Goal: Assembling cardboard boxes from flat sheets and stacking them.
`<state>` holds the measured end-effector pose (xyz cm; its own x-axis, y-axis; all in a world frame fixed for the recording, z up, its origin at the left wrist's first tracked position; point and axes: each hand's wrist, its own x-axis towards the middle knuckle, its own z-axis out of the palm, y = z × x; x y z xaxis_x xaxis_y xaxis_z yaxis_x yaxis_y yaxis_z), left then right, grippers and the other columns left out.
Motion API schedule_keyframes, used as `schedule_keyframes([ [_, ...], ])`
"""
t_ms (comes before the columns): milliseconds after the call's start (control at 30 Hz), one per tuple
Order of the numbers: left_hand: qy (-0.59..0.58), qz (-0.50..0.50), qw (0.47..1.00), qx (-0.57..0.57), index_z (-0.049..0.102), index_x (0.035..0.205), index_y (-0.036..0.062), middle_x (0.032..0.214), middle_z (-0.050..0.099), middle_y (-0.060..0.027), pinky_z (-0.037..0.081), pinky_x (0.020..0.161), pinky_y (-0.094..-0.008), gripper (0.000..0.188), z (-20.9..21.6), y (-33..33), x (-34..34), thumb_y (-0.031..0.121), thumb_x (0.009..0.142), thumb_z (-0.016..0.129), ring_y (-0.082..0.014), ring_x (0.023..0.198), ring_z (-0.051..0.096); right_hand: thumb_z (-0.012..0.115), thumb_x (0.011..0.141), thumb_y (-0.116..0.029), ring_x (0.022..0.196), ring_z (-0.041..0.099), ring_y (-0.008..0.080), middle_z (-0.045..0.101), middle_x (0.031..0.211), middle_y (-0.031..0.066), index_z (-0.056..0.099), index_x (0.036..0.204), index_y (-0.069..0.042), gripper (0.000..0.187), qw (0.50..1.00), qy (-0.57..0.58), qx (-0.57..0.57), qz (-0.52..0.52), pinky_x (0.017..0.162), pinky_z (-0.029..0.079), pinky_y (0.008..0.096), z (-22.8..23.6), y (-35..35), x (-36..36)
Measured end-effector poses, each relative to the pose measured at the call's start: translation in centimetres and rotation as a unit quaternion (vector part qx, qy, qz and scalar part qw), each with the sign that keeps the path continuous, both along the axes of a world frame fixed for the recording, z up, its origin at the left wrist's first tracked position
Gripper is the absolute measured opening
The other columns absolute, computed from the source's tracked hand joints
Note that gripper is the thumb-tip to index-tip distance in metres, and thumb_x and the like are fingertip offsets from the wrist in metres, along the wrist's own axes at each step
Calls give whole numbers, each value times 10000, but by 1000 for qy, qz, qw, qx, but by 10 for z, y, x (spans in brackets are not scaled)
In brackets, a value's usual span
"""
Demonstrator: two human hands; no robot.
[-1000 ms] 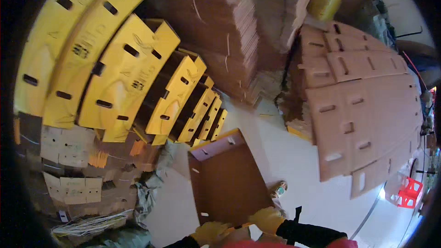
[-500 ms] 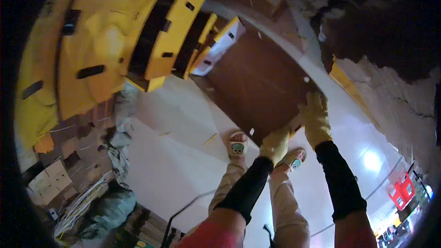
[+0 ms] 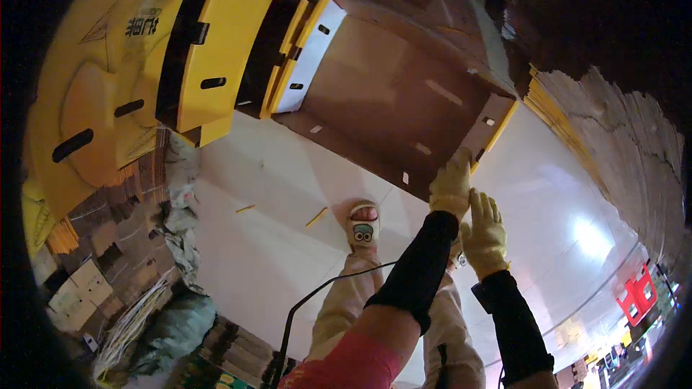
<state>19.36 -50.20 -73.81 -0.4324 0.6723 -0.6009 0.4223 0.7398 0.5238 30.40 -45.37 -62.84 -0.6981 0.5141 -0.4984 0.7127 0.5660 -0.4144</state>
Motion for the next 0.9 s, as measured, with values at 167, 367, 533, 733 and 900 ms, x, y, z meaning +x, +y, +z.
schedule_keyframes([
  [167, -21, -20, 1000, 6, 477, 1475, 156, 1363, 585, -210, 521, 925, -559, 505, -15, 10, -13, 278, 1001, 602, -414, 1141, 606, 621, 845, -3, 1448, 418, 423, 388, 1601, 254, 253, 1630, -82, 870, 943, 24, -237, -232, 1188, 361, 439, -25, 20, -32],
  [367, -41, -34, 998, 37, 407, 1543, 157, 1459, 522, -204, 501, 980, -536, 559, -6, 10, -30, 306, 1032, 575, -405, 1251, 552, 628, 880, -11, 1411, 485, 397, 460, 1549, 264, 304, 1611, -72, 801, 948, 54, -181, -254, 1149, 420, 404, -15, 26, -44],
  [533, -157, -4, 968, 194, 348, 1600, 157, 1540, 470, -199, 484, 1027, -516, 605, 63, -9, -73, 330, 1058, 553, -398, 1342, 507, 642, 968, -217, 1196, 638, 426, 615, 1350, 256, 444, 1507, -74, 592, 919, -18, -139, -368, 981, 536, 462, 81, -16, 33],
  [733, 24, -25, 990, 138, 533, 1478, 115, 1370, 648, -182, 469, 1064, -456, 554, 271, 10, -146, 447, 1035, 560, -377, 1280, 594, 639, 1000, -262, 966, 696, 207, 723, 1137, 104, 598, 1342, 26, 449, 749, 61, -173, -637, 854, 577, 371, 212, -86, 215],
  [900, 141, 8, 918, 370, 724, 1229, 42, 1200, 741, -130, 508, 1018, -391, 327, 461, 38, -178, 284, 1023, 643, -295, 1141, 680, 659, 1007, -244, 739, 646, 181, 653, 886, 57, 631, 1225, -29, 308, 466, 336, -123, -809, 668, 586, 350, 325, -73, 304],
])
